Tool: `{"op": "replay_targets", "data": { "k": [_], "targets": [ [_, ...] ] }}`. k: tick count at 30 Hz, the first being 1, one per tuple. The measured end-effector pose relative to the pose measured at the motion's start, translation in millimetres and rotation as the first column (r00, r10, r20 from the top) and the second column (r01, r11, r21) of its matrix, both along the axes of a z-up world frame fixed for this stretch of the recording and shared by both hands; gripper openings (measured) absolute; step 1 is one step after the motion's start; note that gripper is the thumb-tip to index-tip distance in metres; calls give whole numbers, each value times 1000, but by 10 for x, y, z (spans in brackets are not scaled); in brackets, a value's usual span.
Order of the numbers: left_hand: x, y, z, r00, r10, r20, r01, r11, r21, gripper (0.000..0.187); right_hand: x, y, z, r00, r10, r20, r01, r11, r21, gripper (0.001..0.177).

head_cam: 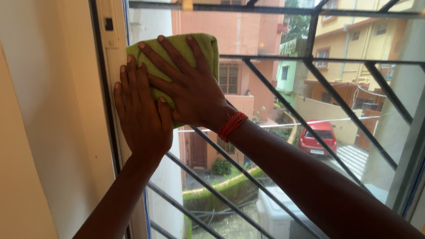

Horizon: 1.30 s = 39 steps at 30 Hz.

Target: The person cleans a window pane using a green cloth, wiping the glass surface and the metal security bars. They systematically wipe different sections of the window, including the frame and the lower sill, while a spray bottle is visible on the sill.

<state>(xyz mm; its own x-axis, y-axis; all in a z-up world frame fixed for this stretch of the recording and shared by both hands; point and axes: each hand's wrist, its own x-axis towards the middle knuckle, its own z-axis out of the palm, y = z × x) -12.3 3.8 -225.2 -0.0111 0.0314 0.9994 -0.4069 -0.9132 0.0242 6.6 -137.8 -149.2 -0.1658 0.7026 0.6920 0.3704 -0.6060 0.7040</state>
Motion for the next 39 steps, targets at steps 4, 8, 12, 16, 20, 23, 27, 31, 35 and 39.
{"op": "replay_targets", "data": {
  "k": [4, 8, 12, 16, 20, 23, 27, 31, 35, 39],
  "targets": [
    [-30, 8, -93, 1000, 14, -21, -14, 1000, 5, 66, 0, 8, -90, 1000, 20, 2, -20, 1000, 1, 64],
    [-57, -10, -185, 999, 32, -43, -32, 1000, 1, 66, 0, -8, -186, 1000, 15, 5, -15, 1000, 2, 61],
    [-100, -29, -273, 997, 36, -65, -35, 999, 4, 66, 1, -14, -297, 998, 59, -9, -59, 998, 5, 62],
    [-170, -47, -398, 997, 30, -70, -29, 999, 15, 67, -17, -13, -416, 997, 71, -27, -71, 997, 0, 65],
    [-210, -73, -578, 994, 45, -102, -43, 999, 17, 67, -63, -36, -594, 998, 11, -69, -12, 1000, -11, 69],
    [-206, -99, -694, 992, 75, -106, -73, 997, 22, 67, -68, -56, -688, 998, 17, -58, -18, 1000, -16, 69],
    [-207, -126, -817, 988, 104, -116, -101, 994, 30, 69, -58, -109, -812, 997, 12, -72, -14, 999, -33, 71],
    [-234, -94, -866, 978, 183, -104, -175, 981, 80, 71, 0, -175, -841, 994, 50, -101, -58, 996, -74, 75],
    [-278, -55, -820, 971, 227, -82, -216, 968, 125, 70, 33, -260, -817, 990, 85, -117, -97, 990, -102, 70],
    [-330, -59, -765, 975, 210, -78, -196, 969, 148, 69, 61, -394, -709, 989, 114, -94, -127, 981, -146, 62]
  ]
}}
